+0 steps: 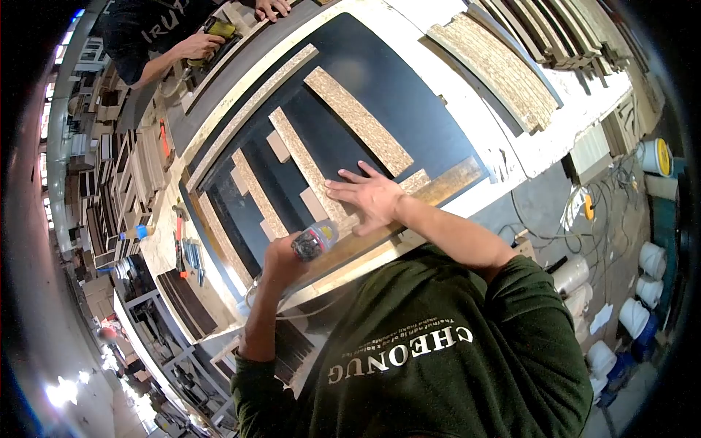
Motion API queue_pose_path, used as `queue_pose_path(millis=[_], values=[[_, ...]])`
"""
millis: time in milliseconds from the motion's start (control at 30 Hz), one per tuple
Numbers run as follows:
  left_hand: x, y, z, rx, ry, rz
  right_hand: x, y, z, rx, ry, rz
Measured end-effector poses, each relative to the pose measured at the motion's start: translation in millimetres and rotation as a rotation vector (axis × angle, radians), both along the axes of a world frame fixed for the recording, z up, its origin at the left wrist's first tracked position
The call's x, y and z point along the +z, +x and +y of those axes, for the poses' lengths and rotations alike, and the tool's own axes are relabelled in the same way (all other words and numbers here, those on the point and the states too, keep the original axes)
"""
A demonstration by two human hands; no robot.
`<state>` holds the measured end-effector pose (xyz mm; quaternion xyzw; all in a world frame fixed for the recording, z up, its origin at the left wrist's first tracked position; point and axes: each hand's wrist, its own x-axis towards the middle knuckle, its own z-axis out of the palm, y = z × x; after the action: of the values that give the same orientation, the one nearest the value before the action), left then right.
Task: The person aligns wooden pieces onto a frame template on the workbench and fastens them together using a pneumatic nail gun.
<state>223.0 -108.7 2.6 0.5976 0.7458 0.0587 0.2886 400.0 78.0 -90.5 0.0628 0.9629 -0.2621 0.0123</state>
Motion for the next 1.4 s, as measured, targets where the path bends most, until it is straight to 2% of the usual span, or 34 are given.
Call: queue_pose_path(millis=[67, 167, 200, 267, 367, 500, 567, 700, 767, 867, 1000, 1067, 1133, 1200, 1267, 1300, 1333, 1400], values=[[10.2, 9.0, 7.7, 0.150, -0.044, -0.069, 2.5, 1.0, 1.6, 0.001, 0.009, -0.001], [15.3, 12.6, 8.9, 0.188, -0.046, -0.130, 1.0, 1.9, -0.2, -0.002, 0.009, -0.007], [12.0, 12.0, 7.9, 0.189, -0.047, -0.132, 1.1, 1.6, -0.5, -0.001, 0.013, -0.005], [0.7, 8.0, 6.9, 0.071, -0.064, 0.040, 3.4, 1.4, -0.1, 0.002, 0.012, -0.014], [-6.1, 3.1, 5.3, 0.000, -0.005, -0.023, 2.3, 1.8, -0.6, -0.002, 0.004, -0.019], [4.6, 7.4, 12.5, 0.042, -0.079, -0.004, 5.0, 2.2, 0.9, 0.009, -0.008, -0.030], [3.5, 7.2, 11.1, 0.149, -0.107, -0.055, 2.1, 2.3, 0.7, -0.003, -0.009, -0.016], [10.8, 14.9, 19.8, 0.140, -0.076, -0.089, 2.8, 3.7, 0.5, 0.001, -0.024, -0.008], [14.1, 21.2, 25.8, 0.136, -0.120, -0.005, -0.9, 3.2, -0.2, -0.004, -0.026, -0.002], [15.1, 22.8, 25.2, 0.189, -0.146, -0.012, 2.5, 3.5, -0.7, -0.005, -0.025, -0.011], [13.9, 17.7, 13.2, 0.097, -0.103, -0.025, 3.9, 4.8, 0.0, 0.002, -0.024, -0.023], [3.1, 13.3, -2.1, 0.037, 0.084, 0.014, -1.0, 12.9, 6.4, -0.002, 0.012, 0.056], [11.1, 15.9, -20.4, 0.214, -0.004, -0.070, 10.0, 37.0, 32.8, -0.113, 0.028, 0.162], [20.3, 27.6, -28.9, 0.342, -0.023, -0.084, 15.3, 65.5, 59.2, -0.249, 0.084, 0.071], [18.8, 38.4, -32.1, 0.435, 0.074, 0.103, 4.8, 90.4, 72.7, -0.211, 0.091, -0.024], [16.2, 43.9, -21.6, 0.437, 0.103, 0.140, 2.5, 94.3, 74.8, -0.195, 0.082, -0.013], [12.3, 52.1, -12.0, 0.433, 0.125, 0.291, -0.8, 97.2, 76.0, -0.186, 0.066, 0.007], [-1.6, 65.8, 15.8, 0.631, 0.146, 0.330, -10.6, 101.3, 76.1, -0.178, 0.105, 0.063]])
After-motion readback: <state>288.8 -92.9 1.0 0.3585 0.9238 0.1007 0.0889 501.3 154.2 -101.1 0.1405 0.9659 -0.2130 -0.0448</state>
